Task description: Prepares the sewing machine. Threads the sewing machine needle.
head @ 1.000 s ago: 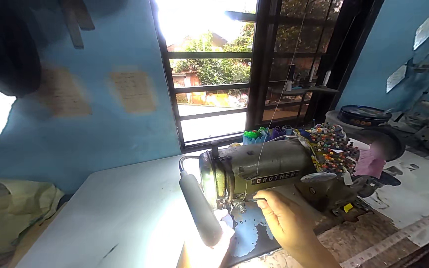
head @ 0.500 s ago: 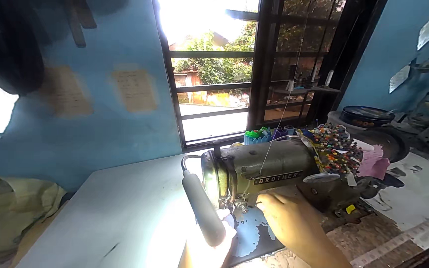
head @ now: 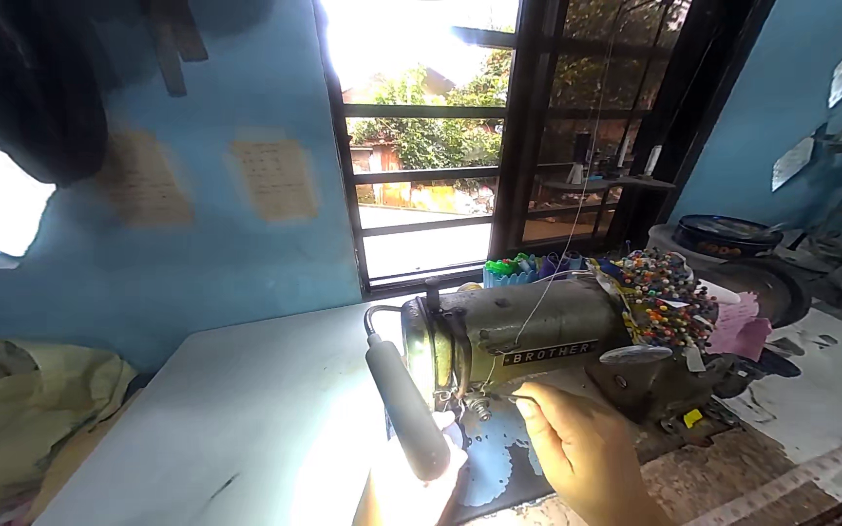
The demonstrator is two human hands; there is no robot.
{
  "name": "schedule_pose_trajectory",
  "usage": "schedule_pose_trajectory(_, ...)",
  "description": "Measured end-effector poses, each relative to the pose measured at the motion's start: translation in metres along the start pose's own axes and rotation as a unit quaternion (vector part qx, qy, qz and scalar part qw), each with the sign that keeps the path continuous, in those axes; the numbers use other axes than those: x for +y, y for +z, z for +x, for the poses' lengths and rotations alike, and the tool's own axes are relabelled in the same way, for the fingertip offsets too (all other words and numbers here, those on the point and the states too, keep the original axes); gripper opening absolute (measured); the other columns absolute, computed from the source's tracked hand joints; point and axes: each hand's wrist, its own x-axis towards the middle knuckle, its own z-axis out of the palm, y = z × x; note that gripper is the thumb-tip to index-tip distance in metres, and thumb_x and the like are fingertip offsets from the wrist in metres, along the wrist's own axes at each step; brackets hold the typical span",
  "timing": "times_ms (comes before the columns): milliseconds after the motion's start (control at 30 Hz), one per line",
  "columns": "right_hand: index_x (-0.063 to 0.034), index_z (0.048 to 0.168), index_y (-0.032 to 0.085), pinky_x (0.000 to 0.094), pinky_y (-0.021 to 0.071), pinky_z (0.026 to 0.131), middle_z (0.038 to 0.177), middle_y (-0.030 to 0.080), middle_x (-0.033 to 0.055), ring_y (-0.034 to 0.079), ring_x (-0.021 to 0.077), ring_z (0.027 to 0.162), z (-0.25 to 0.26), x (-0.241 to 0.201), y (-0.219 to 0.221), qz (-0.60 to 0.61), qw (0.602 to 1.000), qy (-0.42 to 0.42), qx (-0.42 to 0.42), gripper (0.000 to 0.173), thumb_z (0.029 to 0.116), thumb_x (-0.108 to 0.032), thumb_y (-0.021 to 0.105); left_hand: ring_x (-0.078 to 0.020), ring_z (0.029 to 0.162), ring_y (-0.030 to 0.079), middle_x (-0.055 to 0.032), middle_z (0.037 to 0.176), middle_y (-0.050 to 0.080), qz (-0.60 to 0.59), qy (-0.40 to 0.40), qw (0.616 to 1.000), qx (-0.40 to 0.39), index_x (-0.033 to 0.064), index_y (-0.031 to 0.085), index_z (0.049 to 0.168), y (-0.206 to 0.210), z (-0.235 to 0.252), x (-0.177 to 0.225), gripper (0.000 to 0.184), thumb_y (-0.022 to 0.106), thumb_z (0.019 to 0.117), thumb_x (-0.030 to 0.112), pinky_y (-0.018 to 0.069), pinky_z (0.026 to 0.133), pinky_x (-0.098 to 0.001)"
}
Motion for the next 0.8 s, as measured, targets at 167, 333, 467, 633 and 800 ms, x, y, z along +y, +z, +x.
schedule_pose_trajectory(167,-0.0061,0.092,0.072,0.0229,0.0514,0.056,0.068,0.068,0.0043,0.063,0.0091,0.060,-0.004,-0.005,0.002,0.025,0.999,0.019,0.027,0.032,0.1030,-0.023,0.047,-0.0123,0.093,0.071,-0.0147,0.098,0.075,0.022,0.047,0.999,0.006,-0.0037,0.072,0.108,0.002,-0.001,-0.011,0.024,0.068,0.0943,0.016,0.0555,0.089,-0.0248)
schedule_pose_trajectory(333,-0.0066,0.093,0.075,0.0250,0.0557,0.060,0.074,0.073,0.0049,0.070,0.0112,0.066,-0.012,0.000,0.013,-0.015,0.999,0.023,0.030,0.031,0.1014,-0.023,0.050,-0.0128,0.095,0.072,-0.0154,0.100,0.075,0.017,0.010,1.000,0.001,-0.0056,0.073,0.107,0.000,-0.001,-0.001,0.026,0.068,0.0936,0.016,0.0551,0.091,-0.0262)
schedule_pose_trajectory(467,-0.0110,0.085,0.073,0.0301,0.0498,0.046,0.062,0.065,0.0022,0.063,0.0129,0.052,-0.024,0.006,0.013,-0.009,0.998,0.043,-0.040,0.030,0.0968,-0.023,0.049,-0.0128,0.095,0.071,-0.0148,0.101,0.075,0.021,0.033,0.999,0.003,-0.0030,0.073,0.104,0.000,-0.002,-0.007,0.023,0.068,0.0942,0.017,0.0552,0.091,-0.0260)
schedule_pose_trajectory(633,-0.0031,0.099,0.074,0.0204,0.0529,0.057,0.070,0.068,0.0041,0.061,0.0054,0.059,-0.033,-0.001,0.020,0.109,0.987,0.116,0.014,0.032,0.1036,-0.023,0.050,-0.0140,0.097,0.072,-0.0161,0.101,0.076,0.006,0.000,1.000,-0.011,-0.0056,0.073,0.105,-0.002,-0.001,-0.001,0.025,0.067,0.0945,0.016,0.0557,0.092,-0.0280)
schedule_pose_trajectory(800,-0.0044,0.093,0.076,0.0432,0.0541,0.054,0.067,0.068,0.0074,0.066,0.0201,0.058,-0.043,-0.014,0.015,0.105,0.960,0.208,-0.153,0.023,0.0960,-0.015,0.055,-0.0122,0.104,0.070,-0.0177,0.112,0.074,0.005,0.007,1.000,-0.005,-0.0036,0.074,0.105,-0.001,-0.004,-0.009,0.024,0.069,0.0939,0.017,0.0539,0.096,-0.0250)
